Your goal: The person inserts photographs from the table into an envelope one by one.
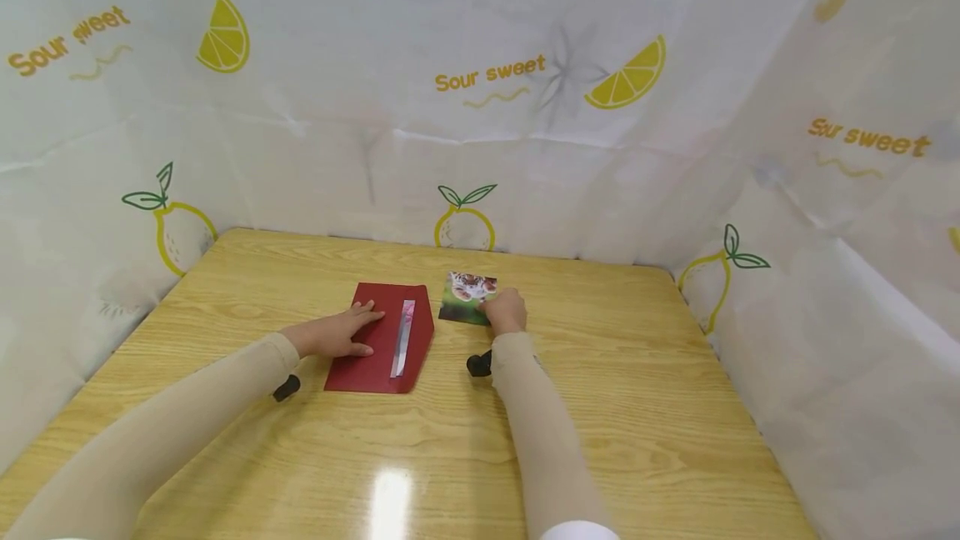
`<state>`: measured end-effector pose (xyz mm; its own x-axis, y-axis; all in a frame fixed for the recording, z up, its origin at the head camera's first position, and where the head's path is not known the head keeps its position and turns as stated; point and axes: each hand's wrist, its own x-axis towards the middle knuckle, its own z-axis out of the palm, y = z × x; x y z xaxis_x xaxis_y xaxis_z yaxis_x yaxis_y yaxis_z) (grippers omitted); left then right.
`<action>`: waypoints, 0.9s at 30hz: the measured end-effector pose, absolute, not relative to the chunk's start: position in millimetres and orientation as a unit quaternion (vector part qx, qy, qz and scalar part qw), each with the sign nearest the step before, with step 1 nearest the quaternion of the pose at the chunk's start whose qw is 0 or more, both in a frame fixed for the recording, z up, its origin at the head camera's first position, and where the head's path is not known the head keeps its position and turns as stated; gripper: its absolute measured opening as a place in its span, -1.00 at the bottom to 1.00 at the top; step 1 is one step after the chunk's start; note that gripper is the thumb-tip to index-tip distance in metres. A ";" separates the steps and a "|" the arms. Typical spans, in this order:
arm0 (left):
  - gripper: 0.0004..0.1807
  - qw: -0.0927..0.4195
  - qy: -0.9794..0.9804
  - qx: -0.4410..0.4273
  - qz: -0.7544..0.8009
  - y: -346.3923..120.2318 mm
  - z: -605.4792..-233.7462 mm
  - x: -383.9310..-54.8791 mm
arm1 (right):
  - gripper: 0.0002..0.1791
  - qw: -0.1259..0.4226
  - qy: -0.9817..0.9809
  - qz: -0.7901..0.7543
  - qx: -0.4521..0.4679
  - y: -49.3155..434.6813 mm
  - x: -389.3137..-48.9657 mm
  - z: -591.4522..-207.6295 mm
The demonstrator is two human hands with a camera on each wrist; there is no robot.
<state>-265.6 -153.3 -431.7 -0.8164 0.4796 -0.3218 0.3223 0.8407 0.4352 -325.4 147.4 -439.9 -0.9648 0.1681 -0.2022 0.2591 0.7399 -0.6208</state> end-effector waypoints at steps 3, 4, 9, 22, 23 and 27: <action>-0.22 0.214 0.935 0.215 0.184 -153.3 -431.1 -265.2 | -0.51 0.056 0.940 -0.312 0.129 141.6 -323.0 -438.5; -0.22 0.216 0.935 0.214 0.183 -153.3 -431.2 -265.2 | -0.57 0.056 0.941 -0.306 0.134 140.2 -322.2 -438.2; -0.21 0.217 0.934 0.218 0.181 -152.9 -433.4 -265.1 | -0.69 0.057 0.939 -0.301 0.158 136.3 -320.6 -438.4; -0.22 0.209 0.937 0.213 0.182 -153.4 -435.3 -266.2 | -0.47 0.051 0.920 -0.362 0.143 143.1 -321.4 -438.6; -0.22 0.209 0.937 0.213 0.182 -153.3 -435.0 -266.3 | -0.51 0.048 0.915 -0.376 0.135 145.5 -321.7 -439.4; -0.22 0.211 0.937 0.212 0.182 -153.0 -432.3 -265.7 | -0.46 0.051 0.882 -0.457 0.102 157.9 -320.1 -440.2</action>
<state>-265.7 -153.0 -432.3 -0.8209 0.4741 -0.3185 0.3201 0.8437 0.4309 -320.1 157.9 -440.2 -0.9741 0.1334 -0.1827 0.2262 0.5608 -0.7965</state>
